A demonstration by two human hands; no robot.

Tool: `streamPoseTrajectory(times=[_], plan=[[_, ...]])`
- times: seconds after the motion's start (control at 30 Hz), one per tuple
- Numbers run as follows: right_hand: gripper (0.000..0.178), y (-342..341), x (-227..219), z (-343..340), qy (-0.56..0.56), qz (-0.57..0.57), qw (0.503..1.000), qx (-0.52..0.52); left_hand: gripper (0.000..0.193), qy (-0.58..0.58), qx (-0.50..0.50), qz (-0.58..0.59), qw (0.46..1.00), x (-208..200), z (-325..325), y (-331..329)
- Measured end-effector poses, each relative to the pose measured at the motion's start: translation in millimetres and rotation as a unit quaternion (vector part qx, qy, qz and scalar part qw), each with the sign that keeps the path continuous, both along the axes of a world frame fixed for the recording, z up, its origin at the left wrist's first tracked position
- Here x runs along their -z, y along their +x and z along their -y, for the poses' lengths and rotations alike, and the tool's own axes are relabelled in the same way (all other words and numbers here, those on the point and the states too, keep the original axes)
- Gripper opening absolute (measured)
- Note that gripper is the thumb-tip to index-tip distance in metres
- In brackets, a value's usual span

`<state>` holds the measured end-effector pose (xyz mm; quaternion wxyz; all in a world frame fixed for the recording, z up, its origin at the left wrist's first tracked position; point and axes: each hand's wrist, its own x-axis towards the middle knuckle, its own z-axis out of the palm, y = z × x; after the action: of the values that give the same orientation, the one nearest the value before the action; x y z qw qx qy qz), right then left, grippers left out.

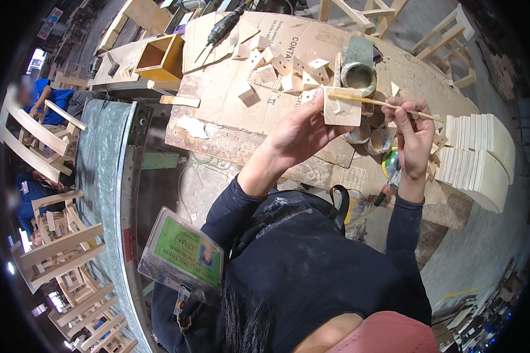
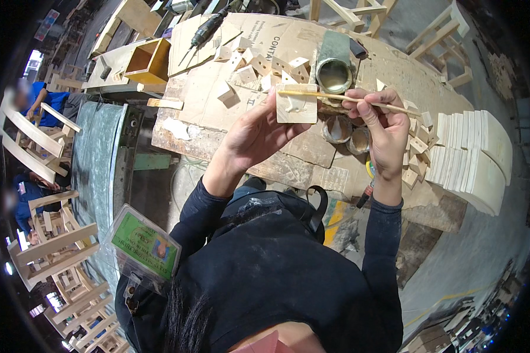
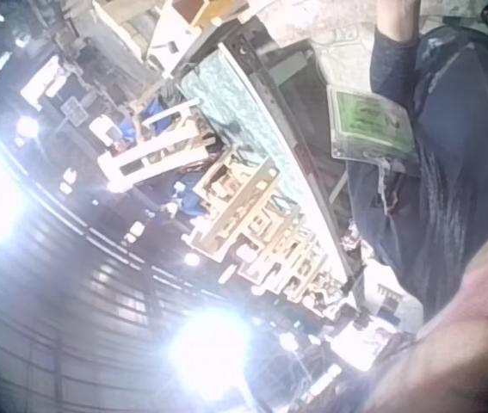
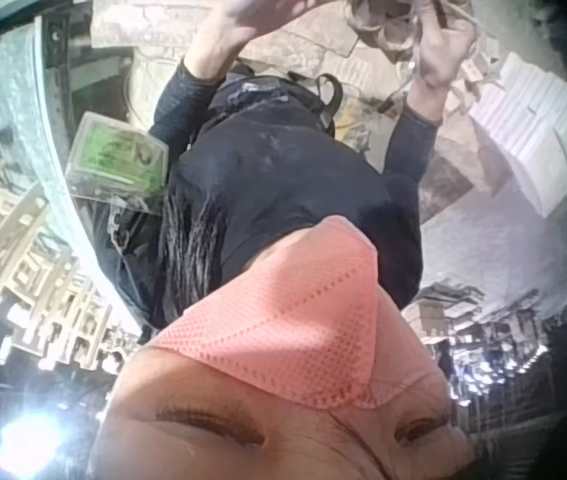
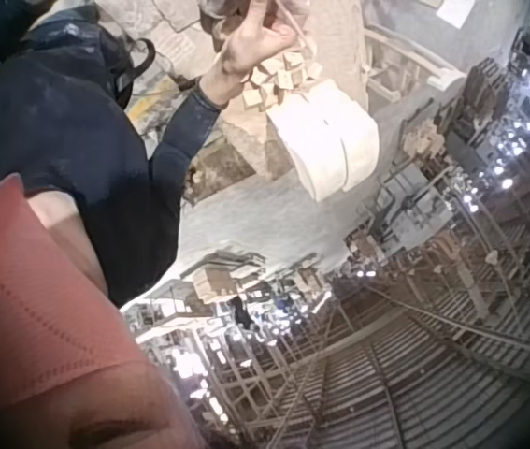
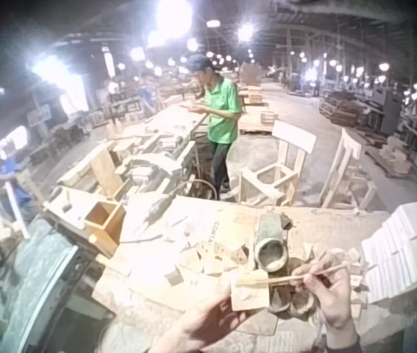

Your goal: The person repeatedly picks up small wooden blocks from a workbench, applies glue to their surfaces using a small stick, and places them into a yellow container. The process is repetitive and involves handling multiple identical blocks one by one.

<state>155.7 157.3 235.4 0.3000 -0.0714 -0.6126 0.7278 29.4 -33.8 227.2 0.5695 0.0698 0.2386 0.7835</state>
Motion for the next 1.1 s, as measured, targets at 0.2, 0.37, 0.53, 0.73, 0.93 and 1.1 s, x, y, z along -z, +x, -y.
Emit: streamPoseTrajectory(times=[0.2,0.37,0.53,0.73,0.93,1.1], plan=[[0.007,9,1,2,0.016,0.009,0.999,-0.033,0.052,0.009,-0.003,-0.004,1.0,-1,2,-4],[0.008,7,1,-1,-0.028,-0.032,0.999,-0.001,0.052,0.046,0.008,-0.009,0.999,4,2,-6],[0.009,2,2,-5,-0.02,-0.037,0.999,0.018,0.052,0.046,0.007,-0.016,0.999,-1,3,-6],[0.008,12,3,0,-0.007,-0.008,1.0,-0.007,0.051,0.042,-0.003,-0.013,0.999,-2,3,-6],[0.007,9,4,-18,-0.049,-0.02,0.995,0.08,0.052,0.002,-0.038,0.01,0.999,4,4,-11],[0.014,-11,16,-47,0.236,0.107,0.945,0.197,0.052,-0.01,-0.1,0.027,0.995,9,15,-18]])
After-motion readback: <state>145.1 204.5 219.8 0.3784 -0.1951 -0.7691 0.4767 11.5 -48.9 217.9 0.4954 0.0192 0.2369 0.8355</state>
